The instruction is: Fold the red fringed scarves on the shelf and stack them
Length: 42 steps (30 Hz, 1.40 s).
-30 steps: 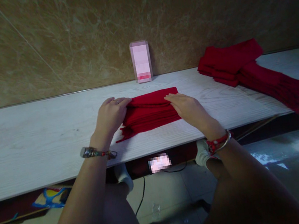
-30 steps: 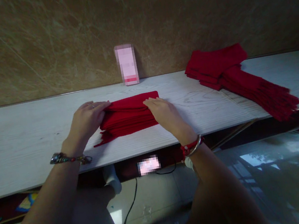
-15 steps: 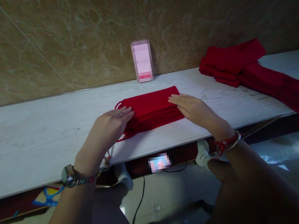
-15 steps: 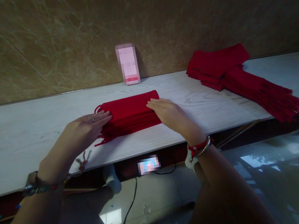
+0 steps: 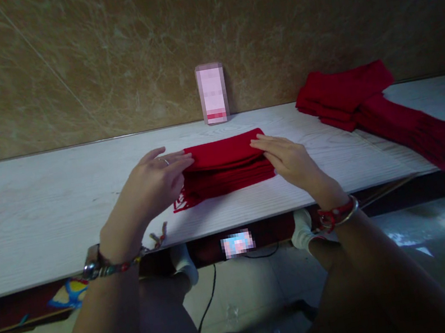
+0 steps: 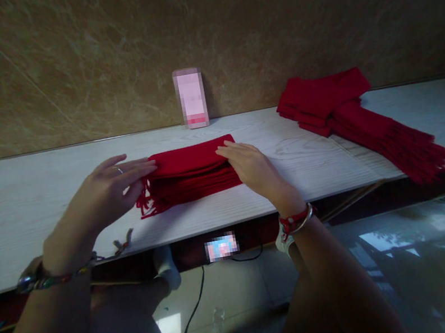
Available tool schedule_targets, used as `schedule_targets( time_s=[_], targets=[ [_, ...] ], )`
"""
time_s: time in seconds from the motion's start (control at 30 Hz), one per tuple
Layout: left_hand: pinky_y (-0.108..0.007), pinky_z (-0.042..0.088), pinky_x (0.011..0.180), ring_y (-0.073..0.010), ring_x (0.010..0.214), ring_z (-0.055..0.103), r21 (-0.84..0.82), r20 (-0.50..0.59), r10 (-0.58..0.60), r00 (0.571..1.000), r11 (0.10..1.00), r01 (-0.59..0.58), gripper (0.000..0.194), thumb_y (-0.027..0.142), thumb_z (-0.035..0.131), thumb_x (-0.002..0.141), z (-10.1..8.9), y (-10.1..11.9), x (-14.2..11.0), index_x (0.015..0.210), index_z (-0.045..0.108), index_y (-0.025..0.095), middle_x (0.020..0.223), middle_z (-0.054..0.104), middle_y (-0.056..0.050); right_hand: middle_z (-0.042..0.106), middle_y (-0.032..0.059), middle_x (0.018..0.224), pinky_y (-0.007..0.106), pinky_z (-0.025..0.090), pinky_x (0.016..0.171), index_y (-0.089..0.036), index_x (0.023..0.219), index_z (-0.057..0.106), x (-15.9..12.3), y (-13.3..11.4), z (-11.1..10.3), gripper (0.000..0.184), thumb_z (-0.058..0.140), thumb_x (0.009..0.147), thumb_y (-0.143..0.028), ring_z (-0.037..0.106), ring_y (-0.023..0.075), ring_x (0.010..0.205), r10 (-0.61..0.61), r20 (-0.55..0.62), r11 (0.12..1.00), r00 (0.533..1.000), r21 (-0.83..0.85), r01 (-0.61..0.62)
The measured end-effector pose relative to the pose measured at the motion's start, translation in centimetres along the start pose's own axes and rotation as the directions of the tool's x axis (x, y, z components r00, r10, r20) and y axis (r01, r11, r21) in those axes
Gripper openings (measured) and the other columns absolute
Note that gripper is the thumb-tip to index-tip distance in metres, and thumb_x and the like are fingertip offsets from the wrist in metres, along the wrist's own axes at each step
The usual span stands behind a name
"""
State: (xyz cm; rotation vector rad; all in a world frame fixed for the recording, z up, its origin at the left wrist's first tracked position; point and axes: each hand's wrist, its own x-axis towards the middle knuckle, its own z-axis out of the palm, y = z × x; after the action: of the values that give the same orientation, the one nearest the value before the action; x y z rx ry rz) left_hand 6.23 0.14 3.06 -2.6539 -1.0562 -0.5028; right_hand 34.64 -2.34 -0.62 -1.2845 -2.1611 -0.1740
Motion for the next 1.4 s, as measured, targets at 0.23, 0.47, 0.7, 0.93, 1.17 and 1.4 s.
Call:
schedule_targets(
  time_s=[0.23,0.47,0.7,0.93,1.17,1.4],
  targets=[
    [-0.042,0.042,0.098,-0.0189,0.097,0.065,-0.016,0.241,0.067,0.968,0.998,-0.065,0.036,0.021,0.038,0.078,0.5,-0.5,-0.2,0.097,0.069,0.023,0.098,0.073,-0.003,0.066,0.003,0.119,0.043,0.041,0.105,-0.021,0.112,0.066,-0.1,-0.1,-0.5,0.037,0.045,0.084,-0.008,0.053,0.0187,0.12,-0.025,0.124,0.999,0.992,0.05,0.019],
    [-0.047,0.038,0.102,-0.0245,0.114,0.057,-0.004,-0.077,-0.177,0.981,0.984,0.177,0.039,0.027,0.032,0.091,1.1,2.1,2.0,0.11,0.064,0.013,0.121,0.063,-0.013,0.063,0.0038,0.125,0.047,0.038,0.106,-0.023,0.118,0.063,1.2,-1.0,-1.0,0.034,0.044,0.09,-0.022,0.049,0.0217,0.124,0.049,-0.044,0.996,0.998,0.083,-0.045],
    [-0.054,0.03,0.107,-0.032,0.136,0.03,-0.036,0.212,-0.246,0.946,0.965,0.259,0.047,0.032,0.029,0.096,4.7,4.9,4.3,0.138,0.041,0.016,0.148,0.035,-0.013,0.051,0.013,0.137,0.055,0.033,0.107,-0.016,0.125,0.058,2.5,-1.0,2.5,0.04,0.038,0.09,-0.019,0.039,0.0282,0.132,0.188,0.059,0.982,0.98,-0.041,-0.186],
    [-0.054,0.027,0.108,-0.0349,0.138,0.023,0.005,0.323,-0.326,0.889,0.939,0.343,0.05,0.039,0.028,0.096,4.5,4.3,3.5,0.143,0.034,0.022,0.152,0.027,-0.01,0.052,0.0103,0.137,0.041,0.032,0.111,-0.012,0.134,0.05,1.0,2.1,2.1,0.05,0.033,0.087,-0.013,0.043,0.0216,0.13,0.346,0.185,0.937,0.92,-0.016,-0.349],
    [-0.057,0.017,0.111,-0.0312,0.138,0.026,-0.007,0.132,-0.236,0.963,0.971,0.239,0.047,0.023,0.031,0.092,4.1,5.6,3.8,0.137,0.044,0.012,0.149,0.033,-0.014,0.046,0.0077,0.143,0.048,0.028,0.112,-0.017,0.136,0.047,2.0,-0.3,0.3,0.054,0.034,0.085,-0.008,0.035,0.0248,0.135,0.306,-0.027,0.949,0.952,-0.072,-0.307],
    [-0.05,0.023,0.111,-0.031,0.139,0.024,-0.007,0.3,-0.303,0.904,0.947,0.32,0.052,0.032,0.028,0.096,4.4,5.6,4.4,0.143,0.033,0.011,0.151,0.03,-0.012,0.055,0.0136,0.134,0.046,0.035,0.106,-0.009,0.127,0.056,2.3,-3.1,1.9,0.045,0.031,0.089,-0.012,0.046,0.0233,0.127,0.282,0.2,0.955,0.938,-0.152,-0.254]
  ],
)
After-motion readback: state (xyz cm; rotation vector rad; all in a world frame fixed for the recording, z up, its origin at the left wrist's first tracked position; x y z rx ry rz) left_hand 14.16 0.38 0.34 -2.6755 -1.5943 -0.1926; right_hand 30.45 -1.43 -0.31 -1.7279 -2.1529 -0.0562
